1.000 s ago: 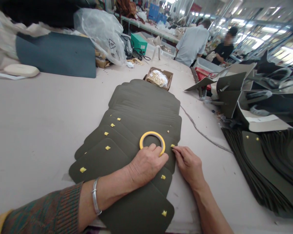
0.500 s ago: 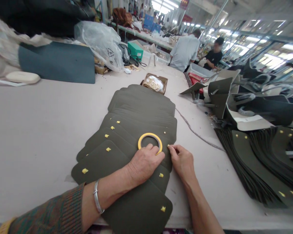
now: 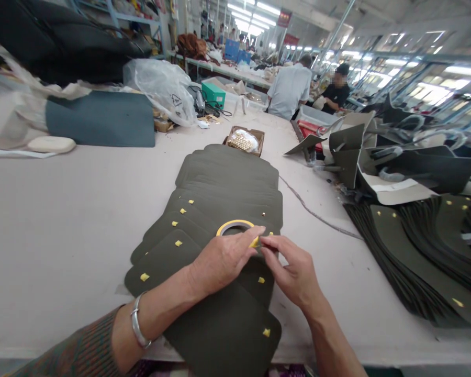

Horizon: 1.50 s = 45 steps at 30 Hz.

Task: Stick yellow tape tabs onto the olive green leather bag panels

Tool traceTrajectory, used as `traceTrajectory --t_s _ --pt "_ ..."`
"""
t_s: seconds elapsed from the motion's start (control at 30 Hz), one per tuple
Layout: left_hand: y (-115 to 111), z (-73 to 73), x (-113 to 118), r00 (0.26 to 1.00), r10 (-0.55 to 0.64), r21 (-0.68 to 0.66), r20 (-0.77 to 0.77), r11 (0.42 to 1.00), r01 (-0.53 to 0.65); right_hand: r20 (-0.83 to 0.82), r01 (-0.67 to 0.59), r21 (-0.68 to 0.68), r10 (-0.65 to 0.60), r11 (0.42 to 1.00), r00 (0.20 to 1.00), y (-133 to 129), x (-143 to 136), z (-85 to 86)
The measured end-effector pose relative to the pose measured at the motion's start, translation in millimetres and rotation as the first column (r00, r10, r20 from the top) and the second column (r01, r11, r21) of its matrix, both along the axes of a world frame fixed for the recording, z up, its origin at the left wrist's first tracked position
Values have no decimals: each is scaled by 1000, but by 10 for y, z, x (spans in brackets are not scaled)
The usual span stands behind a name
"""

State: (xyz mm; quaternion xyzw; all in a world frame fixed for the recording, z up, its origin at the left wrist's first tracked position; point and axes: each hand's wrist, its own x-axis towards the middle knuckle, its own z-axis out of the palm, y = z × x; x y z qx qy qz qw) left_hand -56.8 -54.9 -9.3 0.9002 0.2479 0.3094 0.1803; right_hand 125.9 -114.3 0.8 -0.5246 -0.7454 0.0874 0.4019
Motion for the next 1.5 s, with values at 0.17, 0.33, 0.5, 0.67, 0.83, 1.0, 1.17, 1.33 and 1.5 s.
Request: traceTrajectory --t_s 0.17,0.33,0.5,0.67,0.83,1.0,1.17,1.33,1.5 --pt "-48 -14 9 1000 7 -64 -22 998 -9 102 -28 79 19 996 995 13 -72 -54" --pt "-76 61 -16 992 -20 -103 -126 995 7 183 19 164 -49 986 982 -6 -86 -130" --pt "-33 118 -8 972 22 -77 -233 996 -41 113 126 192 -150 973 982 -22 -149 -165" --pt "10 153 76 959 93 113 -269 991 -65 -327 215 -277 -302 937 895 38 -194 -125" --pt "23 253 170 986 89 304 -142 952 -43 -563 179 -470 -450 864 693 274 22 -130" --pt "385 207 258 926 243 378 -288 918 -124 -421 266 -340 -399 902 815 568 352 -131" --pt "717 33 297 867 240 394 -437 918 -56 -106 252 -255 -286 934 952 805 445 -145" --pt "783 -19 255 889 207 335 -408 940 -65 5 278 -242 -286 929 958 874 426 -150" --pt "614 46 98 895 97 202 -435 979 -8 -20 278 -253 -293 926 956 855 422 -155"
